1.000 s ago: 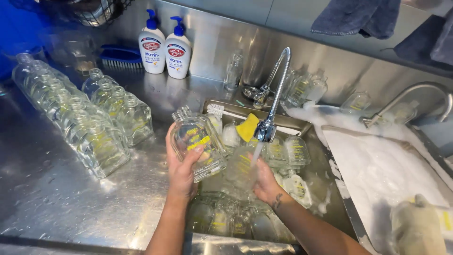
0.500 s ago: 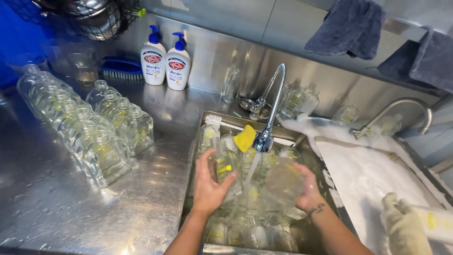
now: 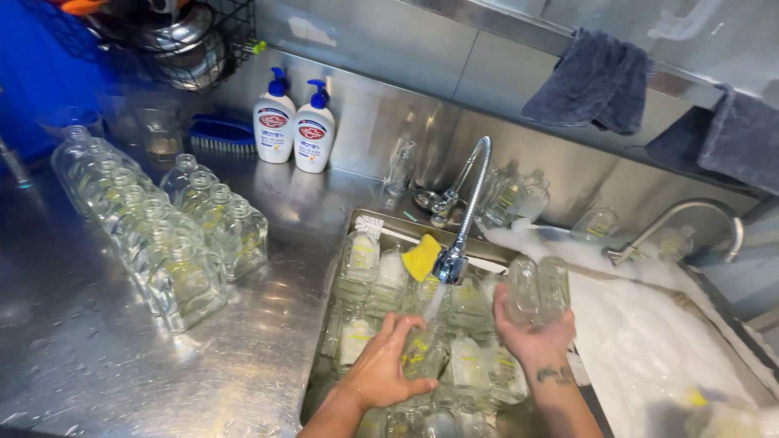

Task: Rinsing glass bottles under a faucet and organizing them in a tray.

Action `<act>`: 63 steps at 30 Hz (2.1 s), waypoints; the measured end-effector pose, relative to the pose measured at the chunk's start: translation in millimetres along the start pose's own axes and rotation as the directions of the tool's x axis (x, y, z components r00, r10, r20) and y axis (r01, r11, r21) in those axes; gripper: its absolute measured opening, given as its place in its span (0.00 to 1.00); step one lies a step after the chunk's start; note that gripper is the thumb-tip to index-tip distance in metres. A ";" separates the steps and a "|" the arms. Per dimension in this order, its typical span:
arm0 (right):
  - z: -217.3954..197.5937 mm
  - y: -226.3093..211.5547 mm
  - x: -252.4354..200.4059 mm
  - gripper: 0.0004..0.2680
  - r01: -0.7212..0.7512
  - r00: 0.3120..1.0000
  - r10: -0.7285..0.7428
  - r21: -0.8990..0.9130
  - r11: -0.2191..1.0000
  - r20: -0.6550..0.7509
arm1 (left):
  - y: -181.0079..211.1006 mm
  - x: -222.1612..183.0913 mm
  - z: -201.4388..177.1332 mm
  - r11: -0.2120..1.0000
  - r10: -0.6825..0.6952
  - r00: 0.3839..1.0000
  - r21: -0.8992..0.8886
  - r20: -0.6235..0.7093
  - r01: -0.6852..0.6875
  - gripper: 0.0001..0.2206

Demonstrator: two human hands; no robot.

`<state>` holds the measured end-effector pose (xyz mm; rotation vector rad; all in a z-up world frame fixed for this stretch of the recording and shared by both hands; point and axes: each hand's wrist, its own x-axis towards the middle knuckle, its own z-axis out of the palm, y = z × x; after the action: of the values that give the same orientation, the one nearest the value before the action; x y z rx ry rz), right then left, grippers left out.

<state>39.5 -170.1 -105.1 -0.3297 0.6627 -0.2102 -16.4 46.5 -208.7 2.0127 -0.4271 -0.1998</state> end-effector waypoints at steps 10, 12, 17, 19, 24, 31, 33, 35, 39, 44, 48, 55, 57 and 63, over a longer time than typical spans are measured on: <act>4.2 -22.6 42.6 0.19 0.165 0.976 -0.153 -0.069 0.984 0.156 | -4.1 -0.9 5.1 1.000 0.009 0.999 0.001 0.033 -0.009 0.31; -4.8 -22.3 2.2 0.21 0.177 0.975 -0.158 -0.118 0.977 0.155 | -3.8 -1.0 4.3 1.000 0.015 0.999 0.012 0.036 -0.016 0.32; -37.7 -28.8 -10.3 0.29 -0.018 0.995 0.028 0.102 0.995 -0.096 | -3.2 -3.4 0.2 0.999 0.028 0.998 0.039 0.048 -0.030 0.32; -26.4 -20.5 -10.2 0.18 0.057 0.996 -0.053 0.049 0.997 -0.076 | -0.4 -2.5 0.7 0.998 0.067 0.997 0.016 0.036 -0.068 0.31; -0.6 -10.1 5.1 0.19 0.040 0.997 -0.039 0.010 0.999 -0.067 | -5.9 -0.1 9.6 0.996 0.079 0.997 0.040 0.011 -0.079 0.31; -45.4 -19.1 -38.3 0.31 -0.047 0.980 0.038 -0.042 0.998 -0.195 | -5.4 0.9 7.6 0.998 0.011 1.000 0.062 0.018 -0.012 0.32; -32.4 -13.1 -33.2 0.25 -0.008 0.990 -0.005 -0.089 0.996 -0.142 | -3.6 0.1 5.2 0.998 0.015 1.000 0.053 0.019 -0.016 0.32; -18.2 -12.8 -25.1 0.20 0.054 0.994 -0.065 -0.131 0.990 -0.084 | -3.8 1.0 8.5 0.999 0.036 0.999 0.036 0.028 -0.037 0.32; 13.9 -8.4 -23.7 0.22 0.006 1.000 -0.007 0.090 0.996 0.009 | -6.7 -0.1 9.8 0.998 0.055 0.998 0.034 -0.006 -0.055 0.31; -5.8 -13.3 -41.9 0.19 0.072 0.997 -0.068 -0.116 0.991 0.036 | -6.7 0.4 6.7 0.997 0.051 0.999 0.061 0.009 -0.052 0.31; -4.7 -17.1 -27.3 0.20 0.071 0.997 -0.072 -0.023 0.997 -0.008 | -6.8 0.1 4.9 0.998 0.050 0.998 0.044 0.023 -0.051 0.31; 23.9 -36.1 4.2 0.19 0.133 0.980 -0.123 -0.050 0.990 0.155 | -10.9 2.0 6.7 0.993 0.075 0.996 0.083 0.044 -0.079 0.31; -4.2 -43.6 -16.0 0.21 0.140 0.980 -0.115 -0.159 0.977 0.160 | -11.0 1.9 7.9 0.994 0.075 0.996 0.082 0.038 -0.078 0.32; 3.6 -34.6 -51.7 0.28 0.103 0.994 -0.102 -0.035 0.994 0.025 | -8.4 -2.3 4.5 0.994 0.066 0.997 0.085 0.051 -0.070 0.31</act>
<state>-1.0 -186.1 -60.5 -0.4013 0.6275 -0.2923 -18.2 47.1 -218.3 2.0781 -0.5425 -0.1899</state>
